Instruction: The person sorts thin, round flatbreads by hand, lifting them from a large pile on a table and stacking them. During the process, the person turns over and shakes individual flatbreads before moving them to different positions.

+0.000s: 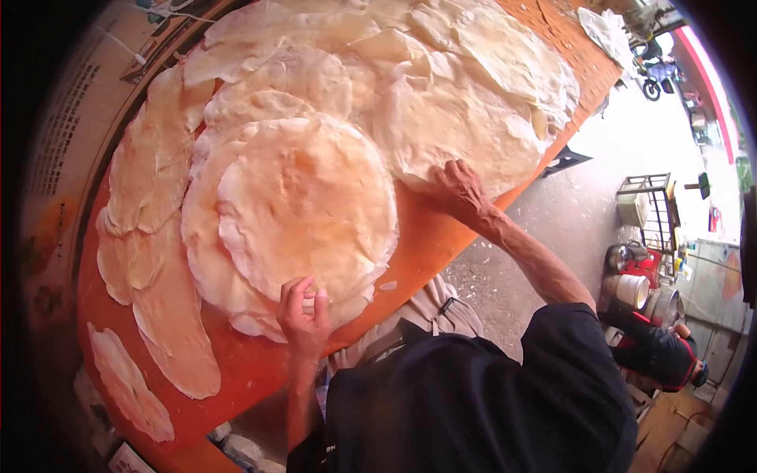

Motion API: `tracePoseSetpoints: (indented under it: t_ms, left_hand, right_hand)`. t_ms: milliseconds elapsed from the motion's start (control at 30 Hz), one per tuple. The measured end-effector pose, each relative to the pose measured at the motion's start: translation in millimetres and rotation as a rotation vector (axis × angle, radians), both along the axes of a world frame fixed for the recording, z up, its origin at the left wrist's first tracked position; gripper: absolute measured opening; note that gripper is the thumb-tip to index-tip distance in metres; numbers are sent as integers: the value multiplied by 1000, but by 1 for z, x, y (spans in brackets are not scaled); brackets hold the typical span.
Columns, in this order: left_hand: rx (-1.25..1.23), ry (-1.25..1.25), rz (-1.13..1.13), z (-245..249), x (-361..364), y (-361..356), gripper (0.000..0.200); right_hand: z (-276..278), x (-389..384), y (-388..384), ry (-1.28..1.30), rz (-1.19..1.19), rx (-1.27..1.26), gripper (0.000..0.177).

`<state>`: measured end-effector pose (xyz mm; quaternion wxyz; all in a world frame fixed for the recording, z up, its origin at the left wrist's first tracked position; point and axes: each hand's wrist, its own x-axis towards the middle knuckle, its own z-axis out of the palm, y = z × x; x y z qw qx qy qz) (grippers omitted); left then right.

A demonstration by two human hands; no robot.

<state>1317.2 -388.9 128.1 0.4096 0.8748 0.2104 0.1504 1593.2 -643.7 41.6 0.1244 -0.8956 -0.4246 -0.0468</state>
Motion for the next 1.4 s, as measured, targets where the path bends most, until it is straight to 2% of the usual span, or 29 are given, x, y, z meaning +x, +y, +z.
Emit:
tracePoseSetpoints:
  t_ms: [100, 133, 167, 200, 233, 267, 300, 367, 433, 467, 533, 600, 633, 700, 733, 833, 900, 933, 967, 1000, 1100, 1200, 1300, 1333, 1400]
  left_hand:
    - [-2, -41, -7, -1, -4, 4, 24]
    - [-10, -47, -5, 1, -6, 5, 25]
    - [-3, -51, -2, 3, -9, 7, 25]
    - [6, -53, 4, 5, -12, 9, 24]
    - [15, -55, 11, 7, -16, 12, 24]
    - [3, -73, 30, 7, -20, 13, 23]
    - [-39, -84, 55, 4, -25, 14, 22]
    - [-126, -102, 103, -2, -35, 12, 19]
    - [-153, -120, 111, 0, -38, 8, 14]
    - [-174, -126, 124, 1, -39, 4, 13]
    - [-128, -160, 122, 13, -37, -2, 9]
    - [19, -301, 60, 38, -50, -5, 9]
    - [86, -374, 29, 52, -55, -8, 9]
    - [111, -586, -55, 83, -58, -6, 13]
    - [83, -601, -101, 90, -61, -1, 20]
    - [269, -209, -3, 62, -56, 23, 36]
    - [416, 76, 24, 28, -44, 41, 50]
    - [491, 216, 33, 9, -40, 48, 56]
    - [494, 243, 45, -12, -41, 50, 61]
    - [498, 275, 54, -33, -44, 49, 65]
    - [516, 324, 75, -56, -47, 46, 72]
    - [485, 301, 80, -59, -48, 48, 73]
    - [471, 306, 93, -60, -48, 49, 74]
    - [469, 314, 95, -59, -47, 49, 74]
    - [465, 316, 93, -60, -48, 49, 75]
  right_hand:
    - [-7, -3, 5, -98, -38, -239, 36]
    - [-5, 0, 5, -142, -8, -229, 29]
    - [-6, 11, 0, -115, 33, -120, 27]
    - [-19, 34, -6, 100, -60, -174, 19]
    - [5, 49, 1, 3, -77, -234, 10]
    - [15, 72, -3, -109, -90, -153, 7]
    - [31, 101, -8, -14, -12, 266, 11]
    - [152, 81, 34, 461, -271, 443, 14]
    - [225, 49, 80, 404, -226, 397, 19]
    - [254, 16, 110, -13, -37, -63, 16]
    - [238, -27, 150, -87, 288, -56, 14]
    - [224, -75, 172, 533, 509, 417, 16]
    - [188, -108, 190, 441, 576, 385, 12]
    - [113, -168, 208, 535, 772, 353, 18]
    - [119, -173, 200, 725, 795, 68, 25]
    - [102, -160, 180, 752, 703, 269, 28]
    - [100, -102, 178, 739, 444, 446, 32]
    - [99, -66, 182, 873, 170, 452, 24]
    - [75, -21, 182, 652, 99, 616, 21]
    - [62, 24, 186, 802, -103, 714, 20]
    - [4, 130, 205, 936, -476, 926, 33]
    - [-6, 164, 233, 1329, -730, 845, 43]
    - [14, 165, 250, 1422, -732, 758, 32]
    - [12, 165, 259, 1317, -636, 624, 31]
    - [11, 175, 265, 936, -250, 544, 34]
